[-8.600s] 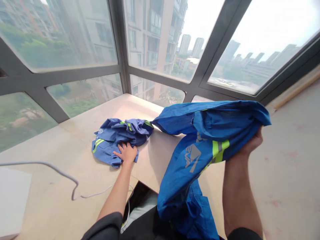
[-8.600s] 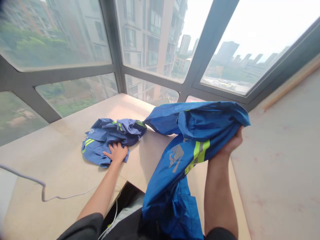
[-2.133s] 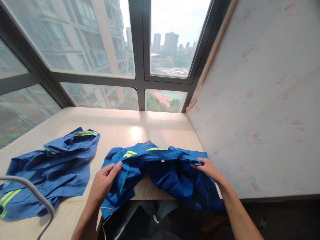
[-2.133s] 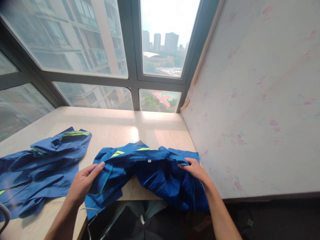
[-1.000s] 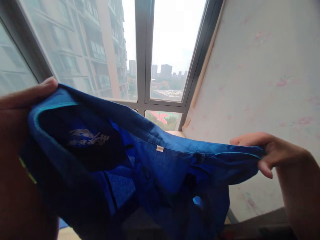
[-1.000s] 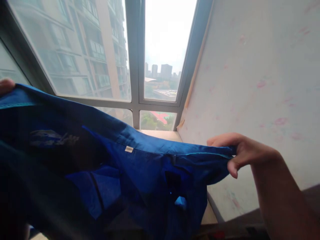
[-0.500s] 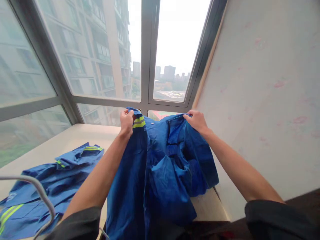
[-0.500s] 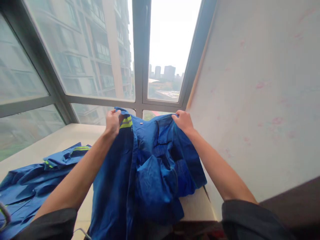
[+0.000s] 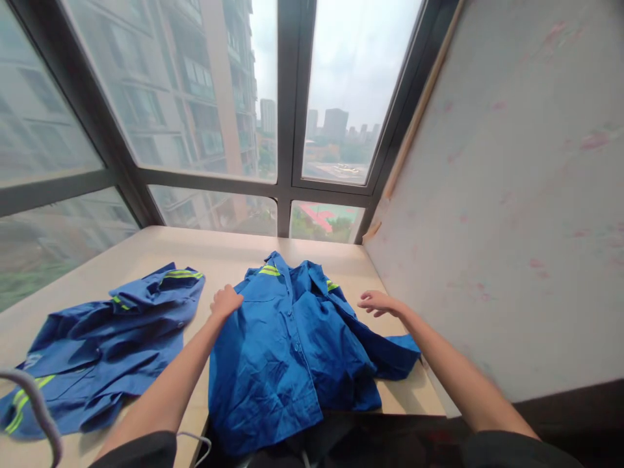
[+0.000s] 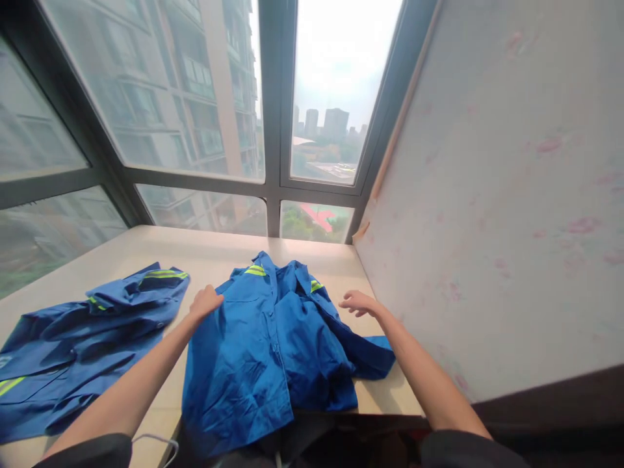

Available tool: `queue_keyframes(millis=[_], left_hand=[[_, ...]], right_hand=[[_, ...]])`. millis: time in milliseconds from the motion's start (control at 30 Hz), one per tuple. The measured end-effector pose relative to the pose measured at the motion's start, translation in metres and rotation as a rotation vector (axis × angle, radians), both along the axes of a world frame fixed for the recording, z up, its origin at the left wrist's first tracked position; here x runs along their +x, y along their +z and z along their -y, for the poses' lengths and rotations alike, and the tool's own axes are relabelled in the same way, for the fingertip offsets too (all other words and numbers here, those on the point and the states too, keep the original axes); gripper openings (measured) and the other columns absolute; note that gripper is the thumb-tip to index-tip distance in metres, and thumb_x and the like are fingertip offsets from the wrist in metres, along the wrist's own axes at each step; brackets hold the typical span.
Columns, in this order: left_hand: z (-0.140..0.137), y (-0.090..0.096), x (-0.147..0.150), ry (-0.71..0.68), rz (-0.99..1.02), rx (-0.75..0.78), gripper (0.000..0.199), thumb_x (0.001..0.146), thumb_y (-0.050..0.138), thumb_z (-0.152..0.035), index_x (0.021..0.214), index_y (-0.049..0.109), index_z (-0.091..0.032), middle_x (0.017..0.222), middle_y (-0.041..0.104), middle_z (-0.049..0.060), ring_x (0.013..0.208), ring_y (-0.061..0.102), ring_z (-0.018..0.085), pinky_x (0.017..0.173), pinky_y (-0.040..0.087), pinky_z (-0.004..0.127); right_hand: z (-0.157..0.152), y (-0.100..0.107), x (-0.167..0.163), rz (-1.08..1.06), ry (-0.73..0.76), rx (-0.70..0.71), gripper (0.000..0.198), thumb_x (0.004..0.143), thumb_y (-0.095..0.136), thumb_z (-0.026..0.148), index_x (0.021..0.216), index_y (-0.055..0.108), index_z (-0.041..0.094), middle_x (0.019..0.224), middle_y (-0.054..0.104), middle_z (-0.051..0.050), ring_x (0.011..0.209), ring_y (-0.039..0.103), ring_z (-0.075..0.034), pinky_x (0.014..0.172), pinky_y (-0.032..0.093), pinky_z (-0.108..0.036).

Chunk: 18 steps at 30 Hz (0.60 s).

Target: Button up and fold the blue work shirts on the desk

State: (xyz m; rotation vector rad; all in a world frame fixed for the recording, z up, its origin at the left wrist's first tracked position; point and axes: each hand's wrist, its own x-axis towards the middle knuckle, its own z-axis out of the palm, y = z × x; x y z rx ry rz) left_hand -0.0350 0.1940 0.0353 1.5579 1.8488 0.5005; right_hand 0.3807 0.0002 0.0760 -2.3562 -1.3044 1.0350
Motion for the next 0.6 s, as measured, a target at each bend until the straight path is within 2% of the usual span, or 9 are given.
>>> queue_keyframes(millis=[100,167,267,367,433,467,533,600], left_hand=[[0.004,-0.011,-0.025,-0.024,-0.017,-0.137,0.039,0.055,0.072,-0.028,0.090,0.058,-0.015,0.112,0.067,0.028,0.126,0.051,0.051,0.080,0.052,0.049],[0.010,-0.016,-0.030,-0.077,0.026,-0.262,0.034,0.055,0.075,-0.031,0.080,0.058,-0.017,0.090,0.071,0.022,0.106,0.065,0.047,0.065,0.054,0.043],[0.019,-0.018,-0.022,-0.185,0.152,-0.440,0.035,0.051,0.082,-0.035,0.070,0.057,-0.018,0.069,0.070,0.013,0.074,0.071,0.035,0.051,0.052,0.035],[0.024,-0.010,-0.003,-0.284,0.300,-0.540,0.041,0.050,0.085,-0.042,0.070,0.058,-0.019,0.066,0.070,0.007,0.062,0.069,0.024,0.049,0.053,0.029],[0.024,0.001,0.010,-0.347,0.410,-0.593,0.046,0.054,0.082,-0.054,0.074,0.059,-0.019,0.068,0.069,0.004,0.061,0.068,0.022,0.048,0.053,0.027],[0.023,0.006,0.015,-0.394,0.473,-0.644,0.050,0.056,0.080,-0.060,0.078,0.060,-0.020,0.070,0.069,0.003,0.063,0.069,0.022,0.048,0.053,0.027],[0.022,0.015,0.022,-0.489,0.573,-0.779,0.057,0.058,0.078,-0.066,0.089,0.062,-0.021,0.078,0.070,0.004,0.070,0.072,0.026,0.048,0.054,0.030],[0.021,0.016,0.021,-0.480,0.562,-0.807,0.055,0.059,0.079,-0.061,0.094,0.064,-0.021,0.084,0.072,0.007,0.074,0.073,0.030,0.049,0.055,0.033]], right_hand=[[0.036,-0.026,0.006,-0.186,0.102,-0.118,0.052,0.075,0.074,0.031,0.123,0.059,0.015,0.109,0.071,-0.012,0.090,0.069,-0.020,0.062,0.053,-0.023],[0.053,-0.042,0.006,-0.213,0.165,-0.173,0.056,0.073,0.074,0.032,0.124,0.058,0.015,0.104,0.071,-0.010,0.086,0.067,-0.020,0.056,0.050,-0.022],[0.062,-0.056,-0.003,-0.265,0.267,-0.165,0.045,0.075,0.070,0.037,0.114,0.065,0.016,0.093,0.071,-0.005,0.078,0.065,-0.019,0.055,0.047,-0.022],[0.058,-0.055,-0.023,-0.283,0.364,-0.078,0.022,0.074,0.069,0.033,0.087,0.069,0.016,0.085,0.071,-0.002,0.080,0.064,-0.019,0.064,0.048,-0.023],[0.054,-0.049,-0.038,-0.254,0.333,0.006,0.017,0.073,0.070,0.032,0.077,0.064,0.016,0.081,0.069,-0.001,0.080,0.063,-0.019,0.065,0.048,-0.023],[0.052,-0.045,-0.044,-0.281,0.282,0.031,0.020,0.074,0.070,0.034,0.077,0.062,0.016,0.079,0.068,-0.001,0.077,0.063,-0.018,0.062,0.047,-0.022],[0.052,-0.038,-0.052,-0.467,0.157,0.004,0.031,0.080,0.066,0.047,0.090,0.059,0.019,0.079,0.066,0.000,0.069,0.064,-0.015,0.054,0.046,-0.020],[0.055,-0.034,-0.053,-0.728,0.086,-0.119,0.047,0.083,0.058,0.061,0.109,0.053,0.022,0.085,0.067,-0.002,0.063,0.067,-0.016,0.046,0.045,-0.021]])
